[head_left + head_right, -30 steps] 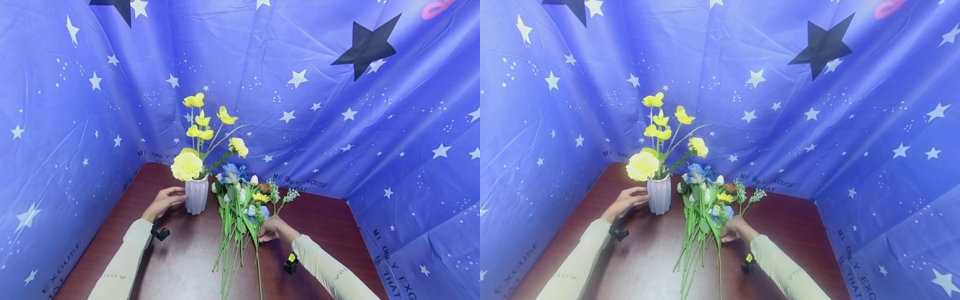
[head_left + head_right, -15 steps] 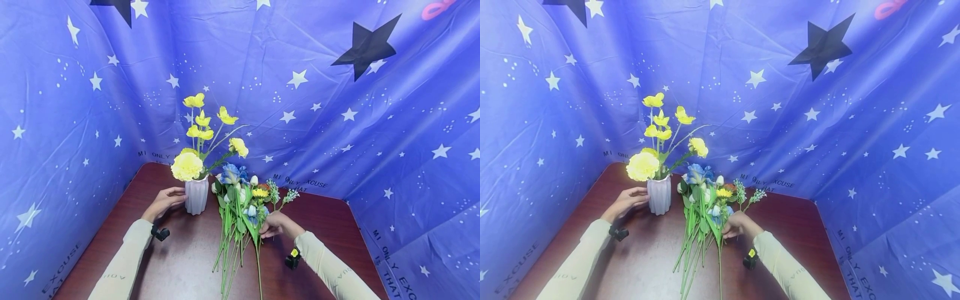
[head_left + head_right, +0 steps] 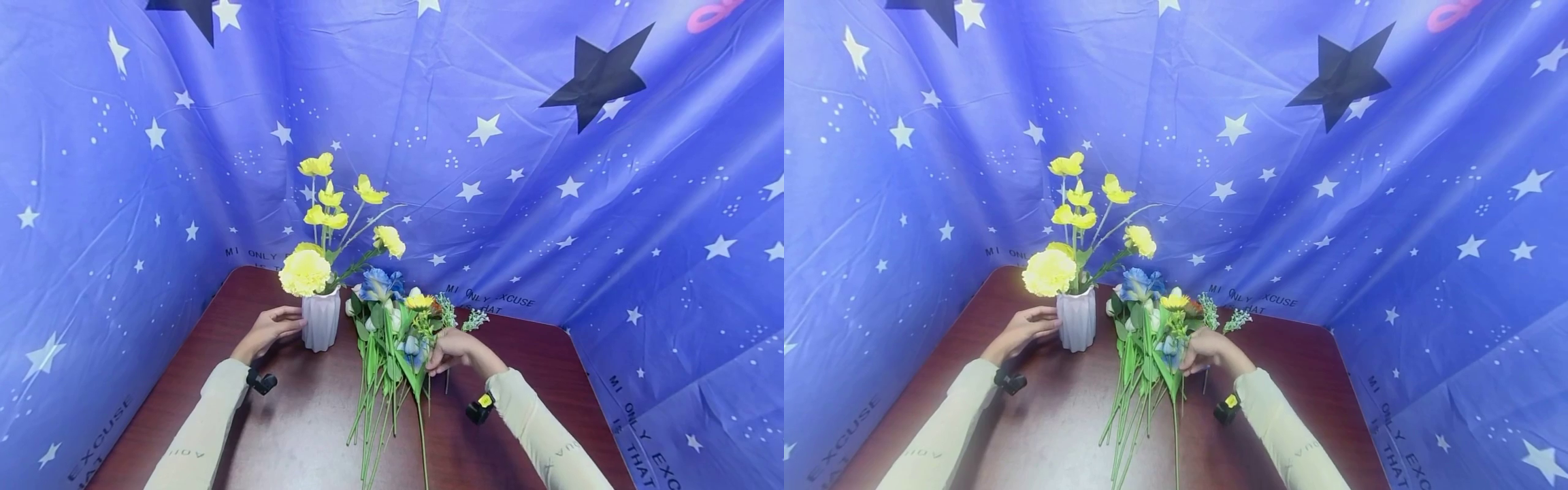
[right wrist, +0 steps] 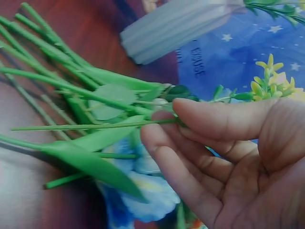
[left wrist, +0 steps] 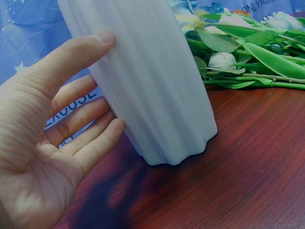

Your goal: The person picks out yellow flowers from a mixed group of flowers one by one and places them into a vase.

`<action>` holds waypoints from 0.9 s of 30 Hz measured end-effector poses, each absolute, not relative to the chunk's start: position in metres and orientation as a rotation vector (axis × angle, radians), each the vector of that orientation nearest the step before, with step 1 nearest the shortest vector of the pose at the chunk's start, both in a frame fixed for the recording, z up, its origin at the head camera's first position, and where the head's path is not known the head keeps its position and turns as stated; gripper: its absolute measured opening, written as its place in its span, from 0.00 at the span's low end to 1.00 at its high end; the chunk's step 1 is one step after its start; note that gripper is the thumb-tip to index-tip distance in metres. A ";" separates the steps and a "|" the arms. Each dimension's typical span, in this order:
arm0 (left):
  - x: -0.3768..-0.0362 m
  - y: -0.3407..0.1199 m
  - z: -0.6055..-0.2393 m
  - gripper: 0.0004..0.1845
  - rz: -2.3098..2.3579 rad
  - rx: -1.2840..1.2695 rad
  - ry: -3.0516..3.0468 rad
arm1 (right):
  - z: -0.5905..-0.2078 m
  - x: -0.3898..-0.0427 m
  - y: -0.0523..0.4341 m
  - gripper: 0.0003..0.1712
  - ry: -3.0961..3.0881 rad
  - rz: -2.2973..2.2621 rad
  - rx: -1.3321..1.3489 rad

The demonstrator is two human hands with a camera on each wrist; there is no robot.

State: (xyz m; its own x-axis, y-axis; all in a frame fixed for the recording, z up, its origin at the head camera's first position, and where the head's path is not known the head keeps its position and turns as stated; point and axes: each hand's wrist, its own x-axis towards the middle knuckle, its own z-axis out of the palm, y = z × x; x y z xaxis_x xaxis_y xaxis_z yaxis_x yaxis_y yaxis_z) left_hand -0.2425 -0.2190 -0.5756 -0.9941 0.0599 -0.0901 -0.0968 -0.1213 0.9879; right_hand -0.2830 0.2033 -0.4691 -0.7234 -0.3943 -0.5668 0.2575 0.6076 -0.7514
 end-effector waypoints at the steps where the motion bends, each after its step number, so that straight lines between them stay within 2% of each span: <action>1: -0.242 -0.219 -0.575 0.29 2.275 -0.044 2.010 | -0.466 -0.284 0.204 0.12 2.097 -1.123 -0.118; 4: -0.242 -0.219 -0.574 0.29 2.277 -0.045 2.005 | -0.459 -0.287 0.206 0.14 2.091 -1.114 -0.150; 10: -0.242 -0.218 -0.576 0.28 2.294 -0.062 1.996 | -0.441 -0.292 0.208 0.04 2.070 -1.158 -0.232; 15: -0.242 -0.217 -0.577 0.26 2.310 -0.068 1.986 | -0.416 -0.295 0.205 0.12 2.064 -1.207 -0.298; 27: -0.241 -0.218 -0.575 0.28 2.293 -0.052 1.998 | -0.358 -0.296 0.183 0.14 2.102 -1.364 -0.432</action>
State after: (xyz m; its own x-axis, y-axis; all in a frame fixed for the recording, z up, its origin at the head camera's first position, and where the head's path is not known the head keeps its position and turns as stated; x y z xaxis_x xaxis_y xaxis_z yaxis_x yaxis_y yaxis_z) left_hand -0.2414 -0.2177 -0.5748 -0.9944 0.0529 -0.0914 -0.0978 -0.1344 0.9861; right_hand -0.2955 0.1827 -0.3575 -0.7734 -0.5588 -0.2992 0.0455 0.4219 -0.9055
